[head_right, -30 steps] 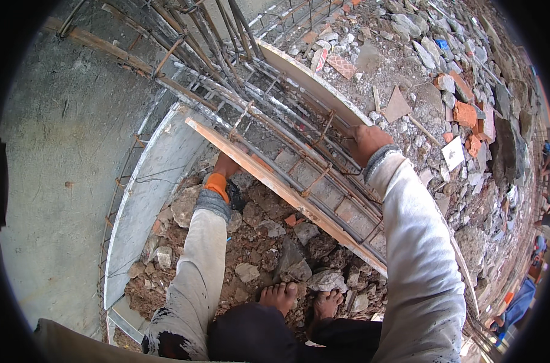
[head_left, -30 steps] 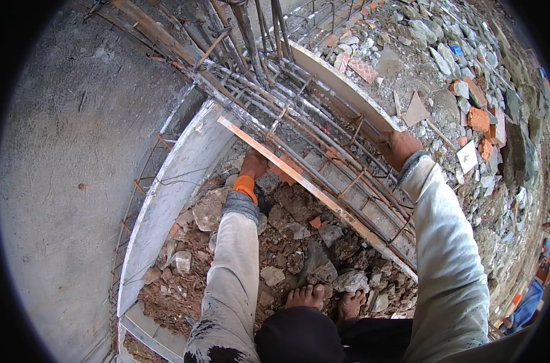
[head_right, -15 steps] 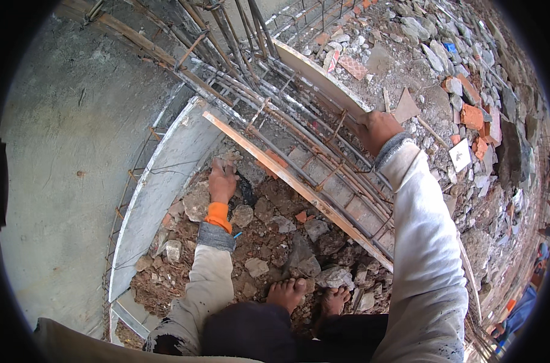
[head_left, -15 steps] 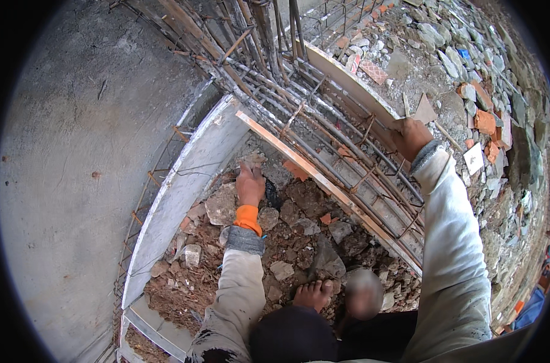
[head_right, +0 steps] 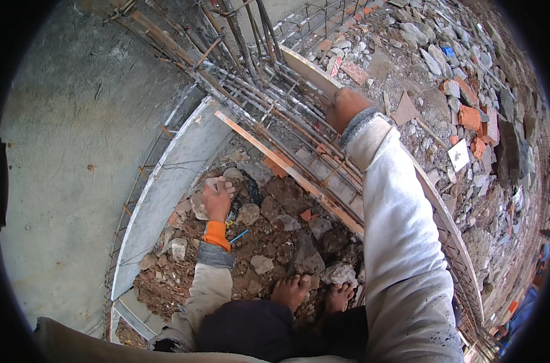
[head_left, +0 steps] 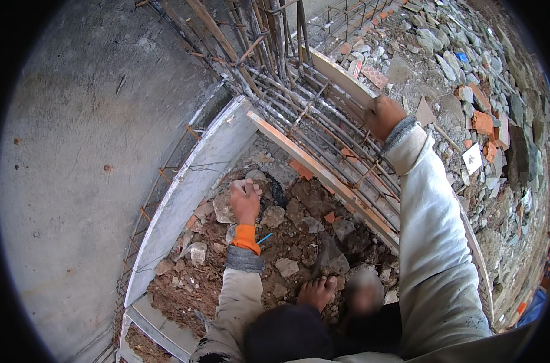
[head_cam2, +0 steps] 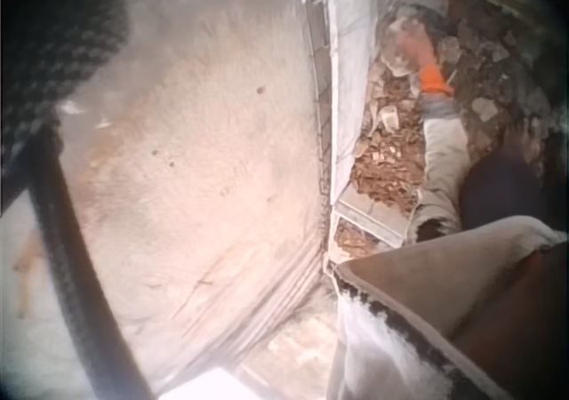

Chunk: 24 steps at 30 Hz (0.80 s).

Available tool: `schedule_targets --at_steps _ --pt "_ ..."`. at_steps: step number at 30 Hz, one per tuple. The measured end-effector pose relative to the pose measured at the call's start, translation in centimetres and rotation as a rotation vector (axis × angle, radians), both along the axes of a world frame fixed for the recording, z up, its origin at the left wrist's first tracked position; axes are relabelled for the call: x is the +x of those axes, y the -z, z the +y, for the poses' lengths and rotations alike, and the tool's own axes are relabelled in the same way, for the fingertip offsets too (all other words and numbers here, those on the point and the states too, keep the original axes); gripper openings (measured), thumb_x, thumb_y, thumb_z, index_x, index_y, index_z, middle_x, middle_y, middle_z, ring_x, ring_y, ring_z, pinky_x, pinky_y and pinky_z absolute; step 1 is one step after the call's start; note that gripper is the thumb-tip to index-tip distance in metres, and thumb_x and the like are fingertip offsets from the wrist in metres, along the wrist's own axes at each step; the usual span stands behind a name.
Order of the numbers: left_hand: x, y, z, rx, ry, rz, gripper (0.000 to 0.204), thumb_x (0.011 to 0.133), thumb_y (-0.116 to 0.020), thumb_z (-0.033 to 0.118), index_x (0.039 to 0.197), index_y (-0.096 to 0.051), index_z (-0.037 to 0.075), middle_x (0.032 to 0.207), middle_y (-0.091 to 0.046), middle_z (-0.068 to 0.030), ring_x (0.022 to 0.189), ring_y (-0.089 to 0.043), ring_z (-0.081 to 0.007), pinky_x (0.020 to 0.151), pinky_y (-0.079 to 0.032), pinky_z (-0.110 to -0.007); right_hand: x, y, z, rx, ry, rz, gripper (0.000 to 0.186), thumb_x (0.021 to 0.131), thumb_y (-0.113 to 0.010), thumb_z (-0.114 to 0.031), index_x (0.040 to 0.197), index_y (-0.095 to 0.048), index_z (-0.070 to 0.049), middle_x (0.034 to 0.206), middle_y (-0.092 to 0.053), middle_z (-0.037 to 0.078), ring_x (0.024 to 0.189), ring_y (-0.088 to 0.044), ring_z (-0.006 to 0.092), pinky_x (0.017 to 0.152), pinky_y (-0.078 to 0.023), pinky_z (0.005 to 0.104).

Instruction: The person places rocks and bricks under a curved metal formwork to support it, then uses a hoe to clear and level the soil inside the form. The person adjusts the formwork and continues clearing debris by hand and with the hoe.

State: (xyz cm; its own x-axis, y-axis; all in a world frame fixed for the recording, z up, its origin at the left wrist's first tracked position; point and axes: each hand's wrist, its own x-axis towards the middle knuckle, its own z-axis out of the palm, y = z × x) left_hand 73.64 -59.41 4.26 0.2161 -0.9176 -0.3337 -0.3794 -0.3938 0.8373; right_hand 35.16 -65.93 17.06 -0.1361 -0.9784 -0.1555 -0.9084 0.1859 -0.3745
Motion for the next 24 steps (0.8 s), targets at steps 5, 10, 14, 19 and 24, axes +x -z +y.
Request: schedule_targets --at_steps 5,10,14,19,24 --pt "0.9 0.4 2.0 0.038 0.153 -0.058 0.02 0.099 -0.055 0.018 0.099 -0.055 -0.002 0.081 -0.071 -0.0123 0.069 -0.071 -0.0194 0.062 -0.055 -0.033 6.2 1.3 -3.1 -0.131 0.094 0.005 0.023 0.085 -0.059 -0.02 0.081 -0.069 0.001 0.08 -0.066 0.027 0.08 -0.067 0.0425 0.076 -0.053 0.0501" --pt "2.3 1.2 3.1 0.022 0.181 -0.129 0.02 0.098 -0.055 0.018 0.097 -0.057 -0.002 0.079 -0.072 -0.0135 0.069 -0.072 -0.0218 0.064 -0.055 -0.035 7.4 -1.6 1.6 -0.124 0.04 -0.125 0.022 0.086 -0.058 -0.017 0.083 -0.068 0.002 0.084 -0.067 0.027 0.083 -0.067 0.0437 0.076 -0.055 0.049" --pt "4.0 2.0 3.3 0.029 0.176 -0.216 0.02 0.097 -0.057 0.017 0.098 -0.056 -0.003 0.079 -0.071 -0.0133 0.069 -0.072 -0.0222 0.063 -0.055 -0.035 6.7 -0.2 -0.9 0.016 0.14 -0.008 0.024 0.085 -0.059 -0.018 0.088 -0.068 0.004 0.086 -0.066 0.03 0.085 -0.066 0.0455 0.081 -0.055 0.0478" --pt "9.9 -0.7 5.7 0.111 -0.027 -0.154 0.021 0.097 -0.057 0.016 0.099 -0.056 -0.004 0.079 -0.071 -0.0131 0.07 -0.071 -0.0209 0.062 -0.055 -0.032 6.5 1.5 -3.6 -0.037 0.202 -0.227 0.022 0.08 -0.057 -0.012 0.089 -0.073 0.0 0.098 -0.069 0.026 0.097 -0.068 0.0402 0.088 -0.053 0.044" --pt "7.8 -2.7 6.6 0.04 -0.022 -0.098 0.021 0.098 -0.057 0.016 0.099 -0.055 -0.005 0.08 -0.071 -0.0135 0.071 -0.071 -0.0198 0.062 -0.055 -0.031 4.5 3.5 -4.4 0.122 0.149 -0.191 0.02 0.079 -0.063 -0.014 0.089 -0.074 -0.002 0.094 -0.071 0.023 0.093 -0.069 0.0375 0.085 -0.055 0.0405"
